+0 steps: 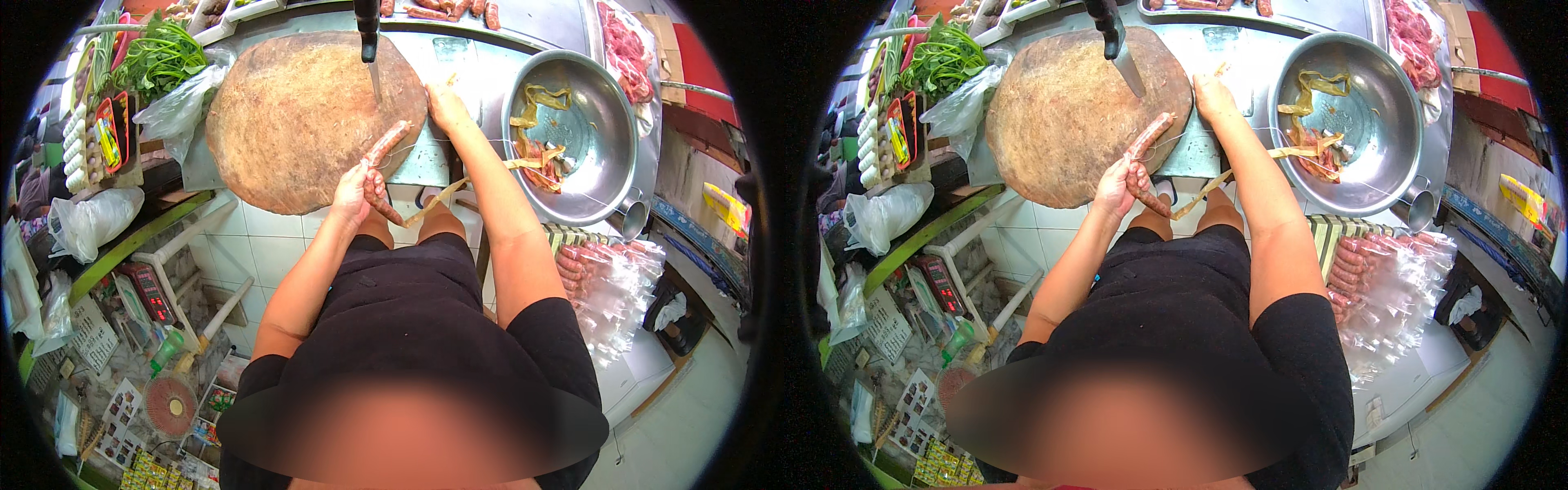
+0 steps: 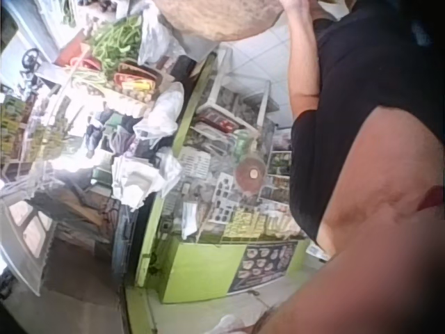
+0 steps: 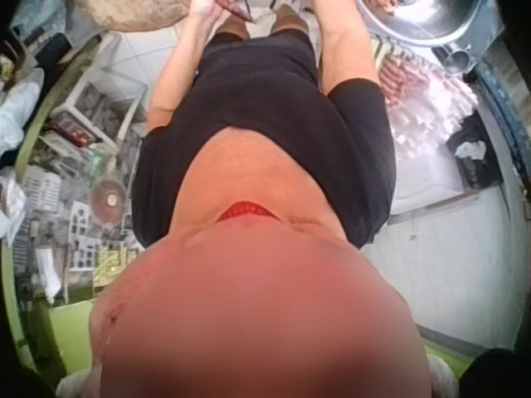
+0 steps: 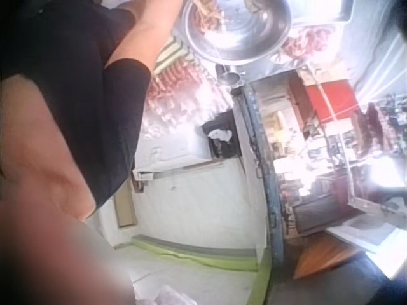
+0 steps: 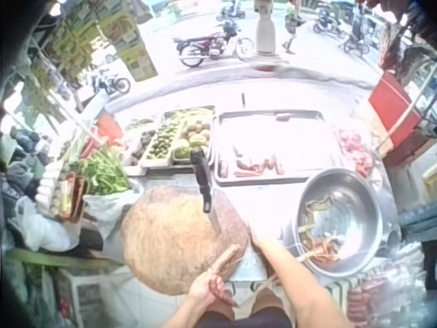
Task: The person fills natural casings with seasoned ground meat at a market stall. They tie off the filled casings with string, cut them into links, and place the finished sausages on a tray. The person repeats this process multiple times throughout the clip.
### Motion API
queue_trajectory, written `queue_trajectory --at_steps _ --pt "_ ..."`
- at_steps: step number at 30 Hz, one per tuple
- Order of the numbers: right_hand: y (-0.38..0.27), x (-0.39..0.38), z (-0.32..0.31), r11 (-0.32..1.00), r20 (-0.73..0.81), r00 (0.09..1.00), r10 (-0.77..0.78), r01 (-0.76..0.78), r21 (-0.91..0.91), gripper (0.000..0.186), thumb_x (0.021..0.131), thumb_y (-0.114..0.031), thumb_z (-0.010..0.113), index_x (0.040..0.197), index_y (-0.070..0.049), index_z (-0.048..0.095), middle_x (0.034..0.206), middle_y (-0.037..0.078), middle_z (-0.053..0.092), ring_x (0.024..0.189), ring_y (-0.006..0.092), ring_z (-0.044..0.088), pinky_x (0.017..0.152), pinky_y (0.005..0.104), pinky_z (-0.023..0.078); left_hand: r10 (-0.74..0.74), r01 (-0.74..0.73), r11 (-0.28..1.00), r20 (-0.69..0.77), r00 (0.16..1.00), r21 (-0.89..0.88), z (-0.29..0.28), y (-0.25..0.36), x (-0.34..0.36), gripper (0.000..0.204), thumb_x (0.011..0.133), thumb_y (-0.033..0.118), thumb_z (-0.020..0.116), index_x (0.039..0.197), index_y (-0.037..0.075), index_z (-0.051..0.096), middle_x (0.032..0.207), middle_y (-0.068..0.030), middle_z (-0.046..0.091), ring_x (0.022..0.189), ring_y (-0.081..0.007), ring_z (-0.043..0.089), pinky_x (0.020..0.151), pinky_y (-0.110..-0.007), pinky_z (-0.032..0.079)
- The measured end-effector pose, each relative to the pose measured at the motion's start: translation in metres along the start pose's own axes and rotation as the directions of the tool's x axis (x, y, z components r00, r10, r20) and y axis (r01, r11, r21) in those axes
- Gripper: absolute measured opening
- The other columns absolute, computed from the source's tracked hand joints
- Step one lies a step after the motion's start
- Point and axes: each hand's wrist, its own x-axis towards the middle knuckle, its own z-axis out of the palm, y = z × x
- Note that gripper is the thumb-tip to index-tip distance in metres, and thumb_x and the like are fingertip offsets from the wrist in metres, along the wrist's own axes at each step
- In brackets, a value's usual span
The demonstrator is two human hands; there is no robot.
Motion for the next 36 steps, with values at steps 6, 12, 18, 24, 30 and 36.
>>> queue_trajectory --at_steps 6,12,18,24,30,36 --pt "-0.014 -0.005 -0.050 0.945 -0.014 0.966 0.257 -0.248 0.211 0.031 0.086 -0.007 0.062 0.115 -0.001 0.058 0.097 0.020 0.066 0.090 0.0304 0.067 0.080 0.0393 0.054 0.149 -0.105 0.920 -0.090 0.985 0.377 0.007 0.003 -0.003 0.033 0.101 0.034 0.050 0.080 0.009 0.049 0.070 -0.0043 0.052 0.060 -0.0171 0.051 0.057 -0.031 0.046" --pt "-0.064 -0.057 -0.075 0.301 0.010 0.949 0.315 -0.110 0.947 0.018 0.092 0.001 0.059 0.110 0.001 0.054 0.095 0.011 0.067 0.081 0.0145 0.066 0.071 0.0273 0.056 -0.103 0.115 0.990 -0.127 0.986 0.086 0.004 0.011 -0.002 0.037 0.100 0.038 0.051 0.073 0.012 0.047 0.067 -0.0070 0.053 0.057 -0.0202 0.051 0.055 -0.031 0.044" --pt "-0.100 -0.073 -0.065 0.296 -0.159 0.923 0.350 0.052 0.954 0.017 0.096 0.000 0.054 0.112 0.002 0.049 0.095 0.012 0.065 0.083 0.0172 0.068 0.072 0.0291 0.058 -0.233 0.204 0.962 -0.156 0.960 -0.181 0.008 0.017 0.003 0.038 0.102 0.036 0.043 0.071 0.014 0.045 0.066 -0.0075 0.051 0.061 -0.0217 0.049 0.058 -0.034 0.042" --pt "-0.114 -0.079 -0.052 0.210 -0.083 0.933 0.349 0.008 0.978 0.018 0.095 0.001 0.054 0.112 0.001 0.049 0.094 0.010 0.064 0.086 0.0179 0.069 0.076 0.0288 0.059 -0.197 0.171 0.976 -0.212 0.957 -0.134 0.021 0.024 0.002 0.035 0.102 0.031 0.041 0.072 0.015 0.043 0.069 -0.0047 0.048 0.063 -0.0187 0.045 0.059 -0.031 0.040" --pt "-0.114 -0.079 -0.043 0.314 -0.104 0.945 0.311 0.001 0.950 0.017 0.096 0.002 0.052 0.113 0.001 0.048 0.098 0.012 0.063 0.088 0.0200 0.069 0.079 0.0315 0.060 -0.182 0.147 0.978 -0.258 0.949 -0.149 0.026 0.025 0.003 0.036 0.102 0.032 0.042 0.071 0.015 0.043 0.068 -0.0047 0.048 0.061 -0.0187 0.045 0.058 -0.032 0.040" --pt "-0.116 -0.082 -0.041 0.198 -0.180 0.922 0.343 0.117 0.973 0.018 0.096 0.003 0.051 0.114 0.001 0.048 0.100 0.013 0.063 0.088 0.0204 0.069 0.080 0.0318 0.059 -0.160 0.130 0.984 -0.284 0.946 -0.123 0.024 0.023 0.006 0.036 0.102 0.031 0.043 0.071 0.015 0.042 0.067 -0.0047 0.047 0.061 -0.0187 0.045 0.057 -0.032 0.039"
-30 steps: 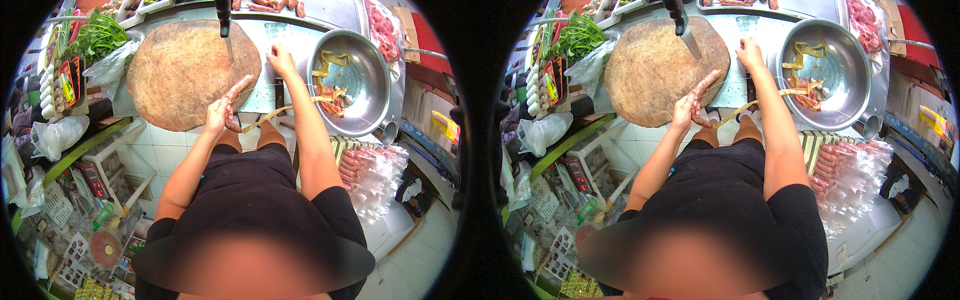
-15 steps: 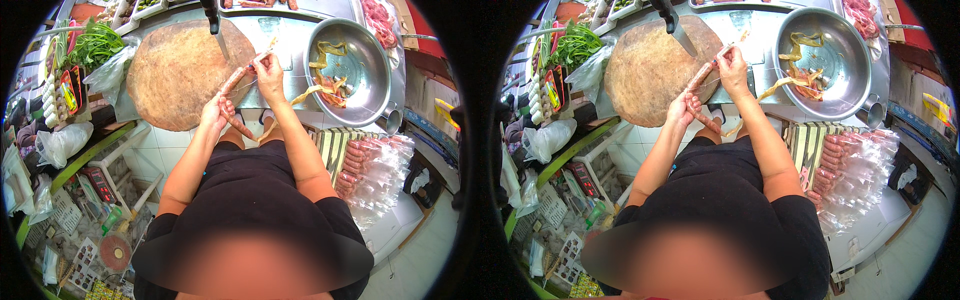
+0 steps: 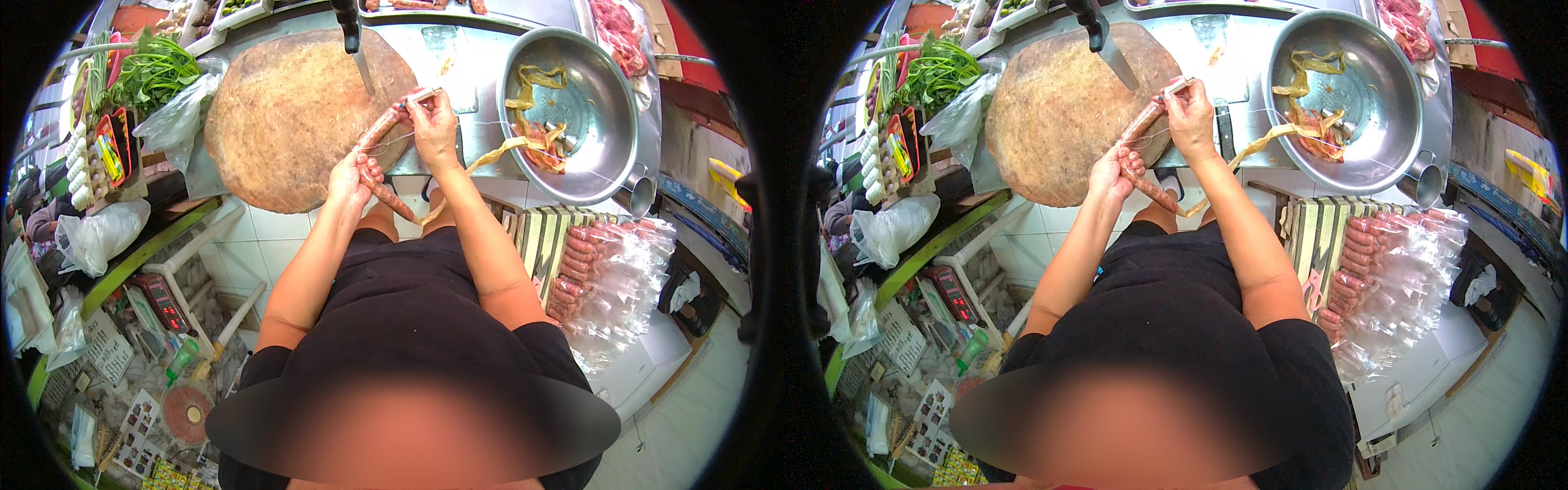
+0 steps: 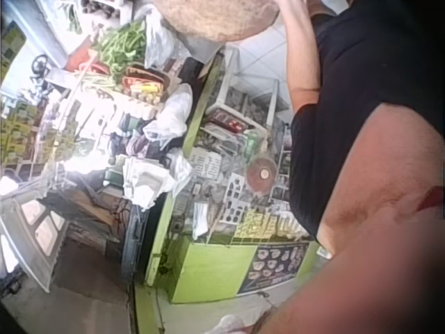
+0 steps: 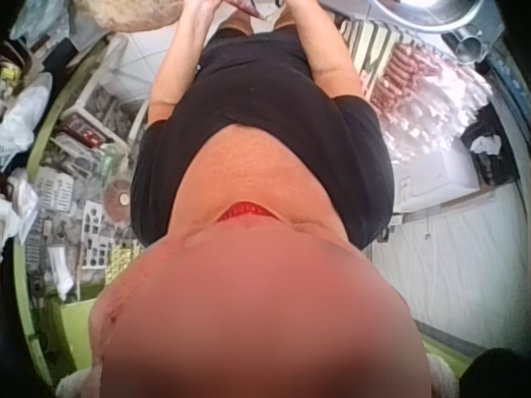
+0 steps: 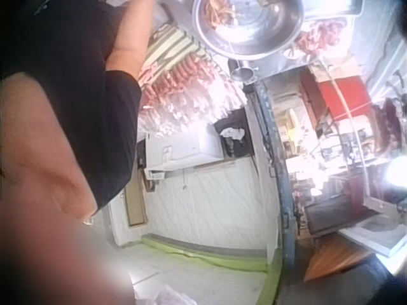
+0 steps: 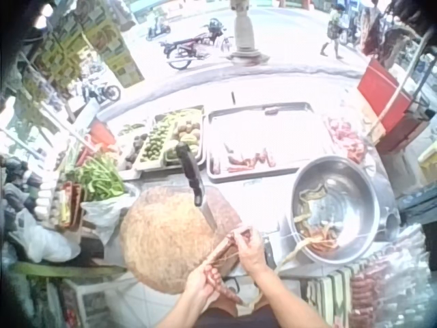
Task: The person fills natural casings with seasoned ground meat at a market stall. They tie off the filled casings with string, cut them into links, and place the finished sausages on a tray. The person repeats this process multiple times throughout the clip.
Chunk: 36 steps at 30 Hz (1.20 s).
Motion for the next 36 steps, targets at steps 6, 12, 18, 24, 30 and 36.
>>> queue_trajectory --at_steps 6,12,18,24,30,36 --pt "-0.001 0.001 -0.004 0.999 0.003 0.999 -0.032 0.032 -0.034 0.018 0.096 0.003 0.051 0.114 0.002 0.046 0.100 0.014 0.062 0.087 0.0214 0.069 0.079 0.0322 0.060 0.015 -0.015 1.000 0.002 1.000 0.014 -0.001 0.000 0.003 0.035 0.101 0.029 0.045 0.069 0.014 0.042 0.066 -0.0051 0.047 0.060 -0.0183 0.045 0.056 -0.031 0.039" --pt "-0.002 0.009 -0.007 0.998 -0.042 0.997 0.067 -0.068 -0.017 0.015 0.097 0.002 0.050 0.111 0.002 0.046 0.099 0.014 0.062 0.087 0.0241 0.070 0.077 0.0327 0.060 0.067 -0.068 0.995 0.014 0.998 0.077 -0.002 -0.001 0.003 0.034 0.100 0.026 0.046 0.069 0.014 0.042 0.063 -0.0044 0.047 0.055 -0.0177 0.045 0.051 -0.031 0.038" --pt "-0.003 0.014 -0.013 0.994 -0.062 0.992 0.113 -0.113 0.001 0.015 0.096 0.000 0.052 0.111 0.002 0.047 0.098 0.014 0.063 0.086 0.0245 0.070 0.075 0.0320 0.060 0.283 -0.281 0.870 0.056 0.958 0.405 -0.001 -0.001 -0.001 0.034 0.101 0.029 0.050 0.074 0.010 0.052 0.060 -0.0012 0.049 0.047 -0.0116 0.042 0.045 -0.025 0.036" --pt "-0.007 0.020 -0.026 0.961 -0.033 0.963 0.269 -0.270 -0.066 0.016 0.094 0.002 0.053 0.109 0.003 0.048 0.097 0.015 0.064 0.081 0.0243 0.071 0.068 0.0310 0.061 0.577 -0.491 0.404 0.201 0.791 0.772 0.002 -0.008 -0.009 0.026 0.100 0.018 0.053 0.082 0.001 0.062 0.062 0.0022 0.051 0.049 -0.0063 0.045 0.045 -0.023 0.039" --pt "-0.007 0.015 -0.030 0.984 -0.076 0.983 0.168 -0.172 -0.046 0.016 0.093 0.005 0.054 0.108 0.002 0.048 0.095 0.015 0.064 0.082 0.0251 0.071 0.068 0.0300 0.061 0.619 -0.529 0.320 0.249 0.745 0.786 0.006 -0.009 -0.014 0.016 0.096 0.009 0.054 0.093 0.000 0.066 0.062 0.0013 0.051 0.055 -0.0060 0.048 0.048 -0.027 0.042" --pt "-0.008 0.009 -0.031 0.999 -0.092 0.995 0.047 -0.047 -0.003 0.016 0.091 0.007 0.053 0.105 0.002 0.048 0.095 0.015 0.063 0.083 0.0257 0.071 0.069 0.0308 0.061 0.617 -0.492 0.395 0.172 0.768 0.776 0.007 -0.008 -0.017 0.023 0.093 0.002 0.055 0.110 0.002 0.070 0.070 0.0010 0.054 0.064 -0.0054 0.052 0.057 -0.028 0.048"
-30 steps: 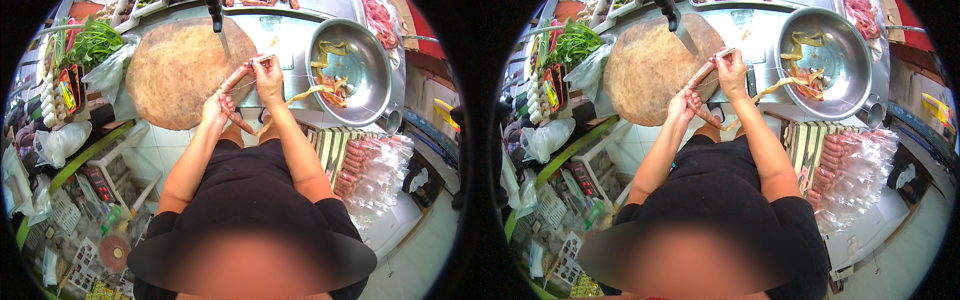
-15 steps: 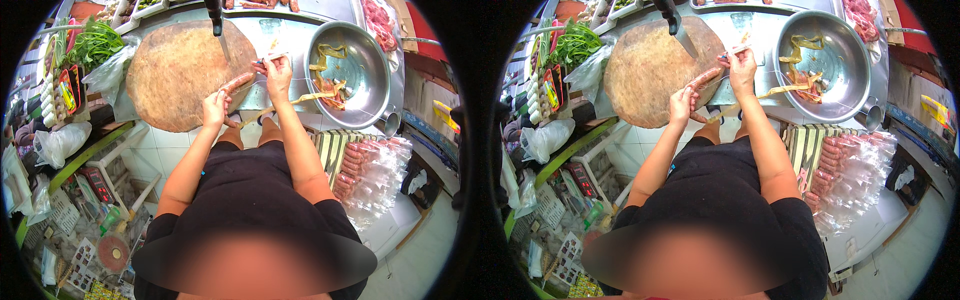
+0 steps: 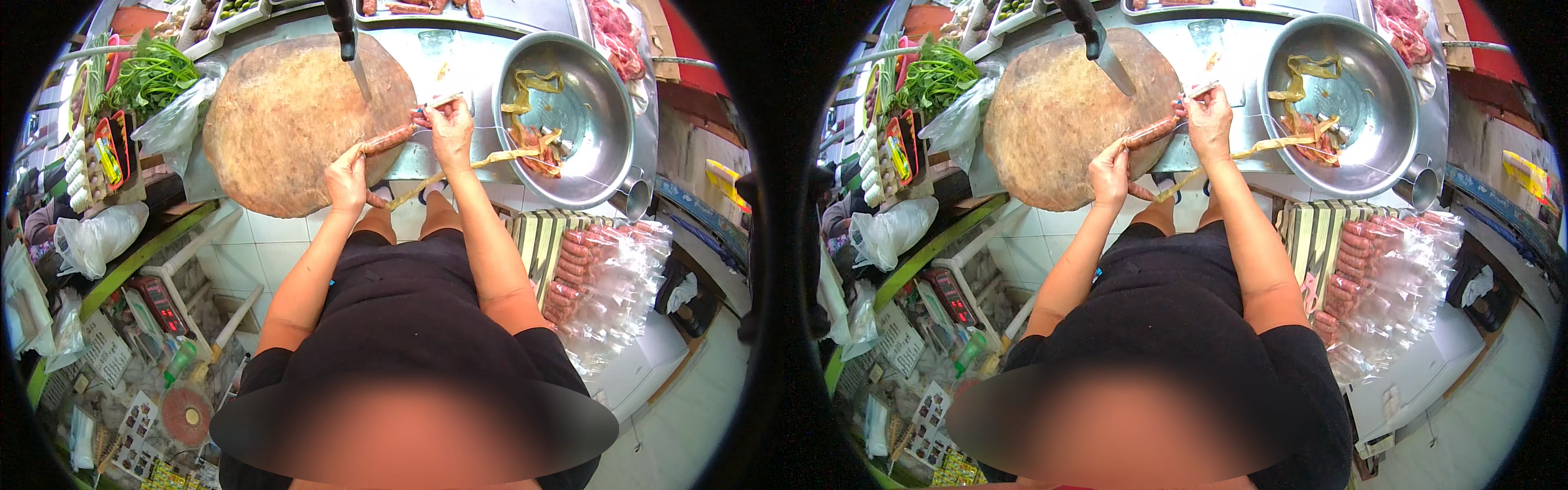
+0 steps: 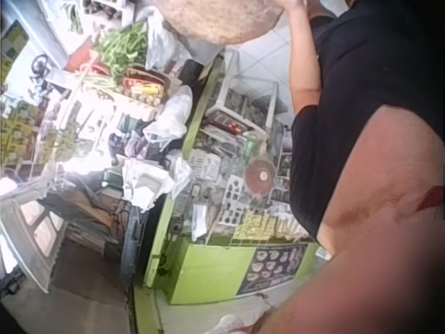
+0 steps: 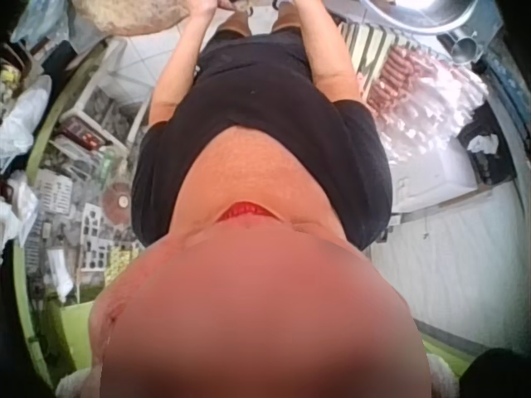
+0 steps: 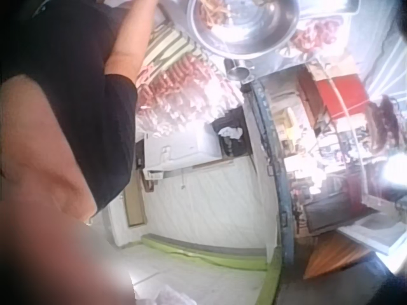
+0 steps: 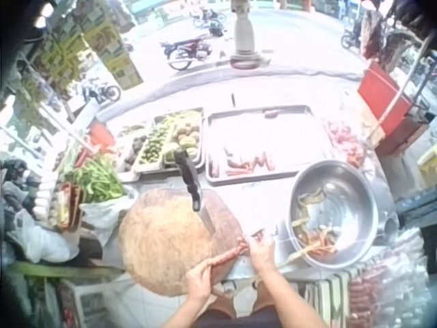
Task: The person fills natural casings with seasoned ground meat at a market stall. They tie off the filled casings with string, cut them into links, and place the finished sausages on a tray. The person repeats this process multiple times throughout the clip.
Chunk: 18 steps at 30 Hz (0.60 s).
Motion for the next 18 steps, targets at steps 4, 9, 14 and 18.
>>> queue_trajectory --at_steps 4,9,14,18 --pt "-0.002 -0.004 0.001 0.983 -0.005 0.984 0.179 -0.179 -0.052 0.017 0.090 0.007 0.054 0.106 0.003 0.048 0.094 0.015 0.064 0.083 0.0259 0.071 0.069 0.0313 0.061 0.051 -0.047 0.996 -0.043 0.998 0.080 0.001 -0.007 0.006 0.025 0.090 0.000 0.057 0.112 0.002 0.070 0.077 -0.0010 0.061 0.070 -0.0064 0.056 0.065 -0.027 0.050" --pt "-0.002 -0.006 0.003 0.971 0.098 0.974 0.203 -0.187 -0.147 0.016 0.089 0.007 0.056 0.104 0.003 0.050 0.093 0.015 0.064 0.081 0.0236 0.070 0.070 0.0310 0.060 0.164 -0.157 0.983 -0.061 0.985 0.098 0.001 -0.011 0.008 0.027 0.087 -0.001 0.057 0.111 0.003 0.070 0.077 -0.0047 0.064 0.072 -0.0077 0.057 0.066 -0.027 0.049" --pt "-0.007 -0.009 0.007 1.000 0.043 0.999 0.005 -0.006 0.022 0.014 0.087 0.007 0.058 0.099 0.002 0.052 0.090 0.014 0.065 0.080 0.0223 0.070 0.070 0.0306 0.059 0.114 -0.108 0.986 -0.041 0.993 0.127 0.001 -0.008 0.004 0.028 0.087 0.000 0.056 0.111 0.004 0.070 0.078 -0.0050 0.066 0.073 -0.0088 0.058 0.068 -0.027 0.049" --pt "-0.014 0.002 0.006 0.976 0.106 0.975 0.198 -0.186 -0.114 0.017 0.086 0.008 0.058 0.100 0.004 0.050 0.087 0.014 0.065 0.078 0.0235 0.070 0.068 0.0309 0.059 0.159 -0.152 0.972 -0.023 0.987 0.177 -0.001 -0.009 0.008 0.023 0.087 0.003 0.057 0.107 0.003 0.071 0.077 -0.0070 0.067 0.072 -0.0126 0.062 0.069 -0.029 0.050"
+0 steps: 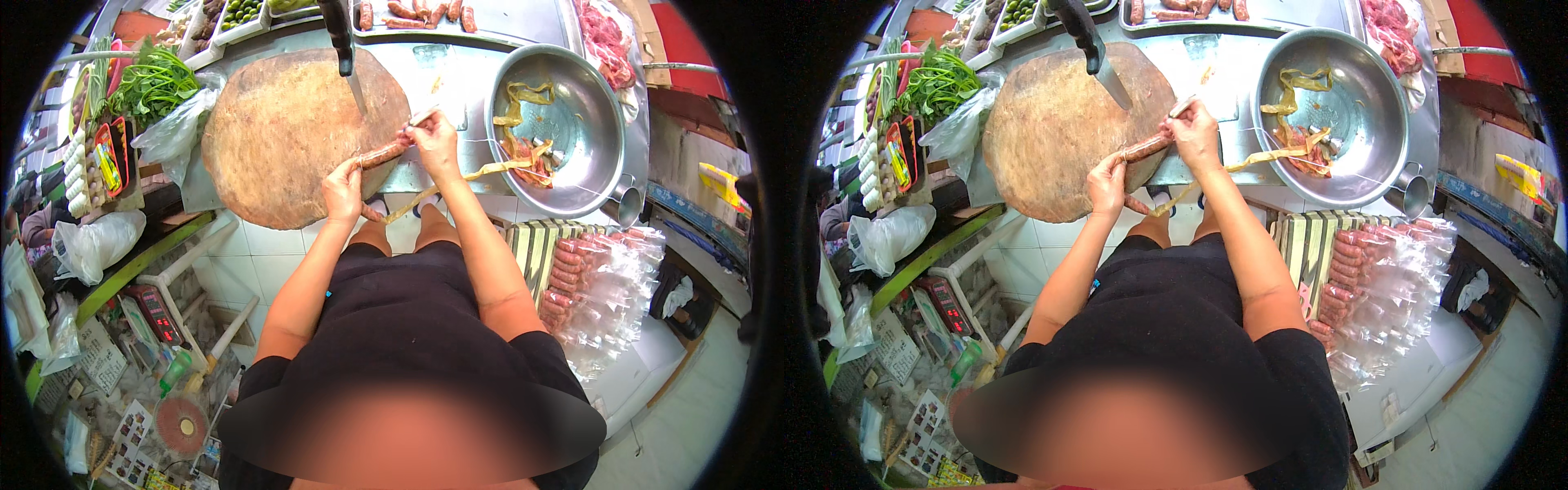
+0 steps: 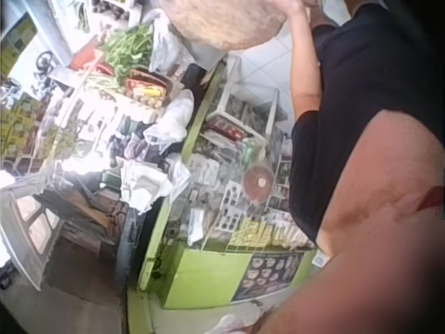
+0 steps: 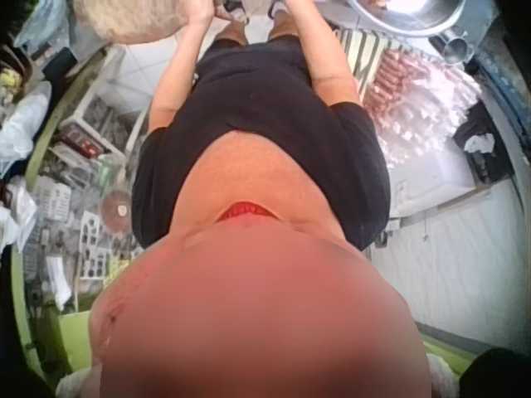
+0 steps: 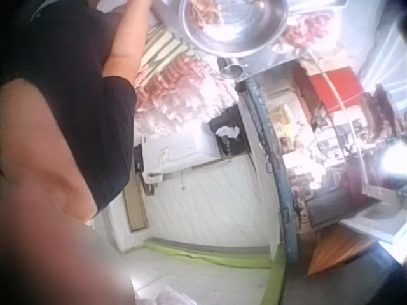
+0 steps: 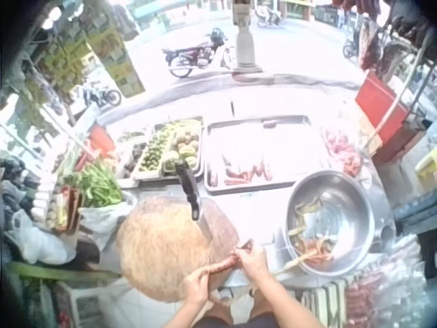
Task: The person fills natural casings with seasoned ground meat at a market stall. They tie off the filled casings with string, cut them into links, and place the finished sausages on a tray. The person repeats this process multiple times throughout the clip.
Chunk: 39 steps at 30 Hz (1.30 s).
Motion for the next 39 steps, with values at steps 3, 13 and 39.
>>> queue_trajectory --at_steps 3,13,39 --pt "-0.003 0.023 -0.013 0.963 -0.116 0.960 -0.256 0.263 0.050 0.016 0.085 0.007 0.059 0.098 0.004 0.050 0.085 0.015 0.065 0.077 0.0246 0.070 0.064 0.0307 0.059 -0.020 0.016 0.999 0.069 0.997 0.048 -0.002 -0.003 0.001 0.018 0.090 0.008 0.059 0.103 0.001 0.069 0.074 -0.0081 0.066 0.068 -0.0143 0.061 0.066 -0.030 0.050" --pt "-0.008 0.050 -0.039 0.471 0.001 0.992 -0.123 0.059 -0.880 0.047 0.087 -0.026 0.068 0.125 0.001 0.059 0.101 0.023 0.070 0.099 0.0278 0.069 0.085 0.0403 0.053 -0.066 0.367 0.750 0.490 0.869 -0.550 -0.011 0.029 -0.005 0.026 0.098 0.026 0.059 0.099 0.001 0.066 0.067 0.0055 0.050 0.055 -0.0052 0.046 0.054 -0.018 0.039" --pt "-0.146 -0.056 -0.032 0.998 0.512 0.858 -0.050 0.018 0.067 0.089 0.087 -0.027 0.073 0.154 -0.008 0.018 0.123 0.016 0.062 0.100 0.0194 0.064 0.089 0.0335 0.052 0.327 0.400 0.603 0.672 0.665 -0.690 -0.016 0.136 -0.021 0.026 0.102 0.029 0.051 0.086 0.009 0.057 0.076 0.0032 0.053 0.070 -0.0069 0.048 0.064 -0.024 0.042"
